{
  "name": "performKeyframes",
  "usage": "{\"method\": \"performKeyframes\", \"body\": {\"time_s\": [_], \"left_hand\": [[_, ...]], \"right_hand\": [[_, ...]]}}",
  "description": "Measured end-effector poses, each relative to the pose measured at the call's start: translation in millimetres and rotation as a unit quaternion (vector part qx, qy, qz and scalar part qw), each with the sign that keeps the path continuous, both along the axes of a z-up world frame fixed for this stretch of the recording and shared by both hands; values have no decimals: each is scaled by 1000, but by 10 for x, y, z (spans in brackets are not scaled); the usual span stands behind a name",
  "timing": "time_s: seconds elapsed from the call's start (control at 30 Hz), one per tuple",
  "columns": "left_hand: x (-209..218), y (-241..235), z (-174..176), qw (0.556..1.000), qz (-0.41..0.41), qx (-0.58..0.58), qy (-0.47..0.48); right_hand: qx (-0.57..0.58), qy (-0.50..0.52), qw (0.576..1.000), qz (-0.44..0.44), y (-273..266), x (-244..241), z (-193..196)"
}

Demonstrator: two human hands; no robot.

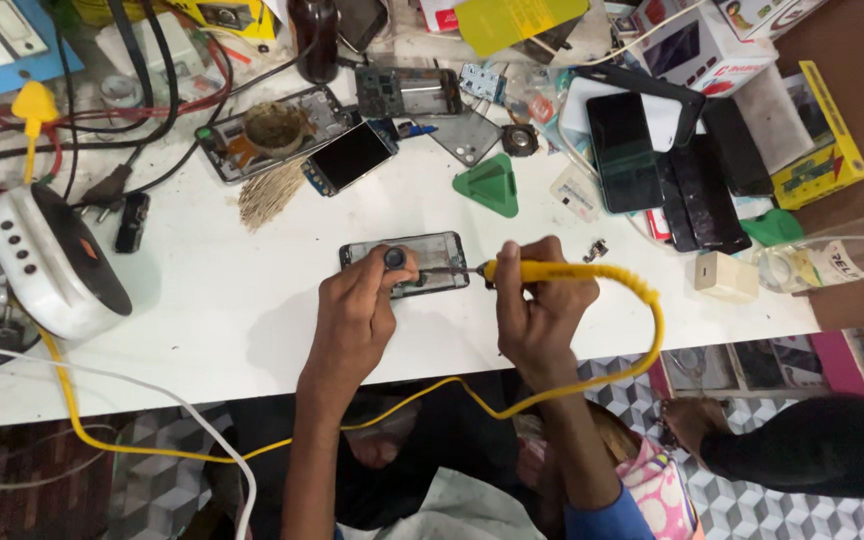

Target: The person uses a soldering iron and a small screwdriver to work on the internal circuit board of a disassembled mobile phone. They repeatedly apply heat to specific points on the board while manipulating components with the screwdriver.

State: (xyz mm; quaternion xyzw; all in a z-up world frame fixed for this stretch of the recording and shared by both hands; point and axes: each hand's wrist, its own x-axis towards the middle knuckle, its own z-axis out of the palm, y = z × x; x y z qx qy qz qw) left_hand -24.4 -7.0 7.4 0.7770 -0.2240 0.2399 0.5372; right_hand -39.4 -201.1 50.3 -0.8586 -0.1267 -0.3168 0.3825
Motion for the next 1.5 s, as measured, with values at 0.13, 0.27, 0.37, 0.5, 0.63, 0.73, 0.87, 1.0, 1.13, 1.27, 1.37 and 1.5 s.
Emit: {"method": "performKeyframes", "body": {"time_s": [0.13,0.27,0.37,0.5,0.63,0.73,0.87,1.0,1.13,1.27,1.37,1.5], "left_hand": [[-1,32,11,1000,-24,-11,2],[7,33,44,1000,-10,-1,-22],[0,47,63,1000,-11,-8,-6],[-25,44,76,999,-21,-24,8],[-6,59,99,999,-31,-33,5],[-22,44,61,999,-24,-30,23],[-21,39,40,998,-34,-41,21],[8,43,26,999,-23,-27,3],[-21,46,49,999,-24,-23,8],[-35,43,85,998,-37,-48,14],[-73,52,54,998,-37,-54,12],[-28,59,-11,996,-56,-71,27]], "right_hand": [[-347,-198,917,-26,16,76,230],[-292,-146,945,39,48,55,296],[-311,-148,939,17,89,25,315],[-284,-148,947,25,113,37,361],[-17,100,994,47,172,83,435],[-29,130,990,44,186,90,472],[-39,97,994,45,203,103,488],[-184,-112,975,45,110,113,359],[84,59,994,38,-69,236,66],[369,55,917,144,-229,547,-238],[467,80,865,167,-179,890,-434],[444,153,845,254,74,1429,-546]]}}
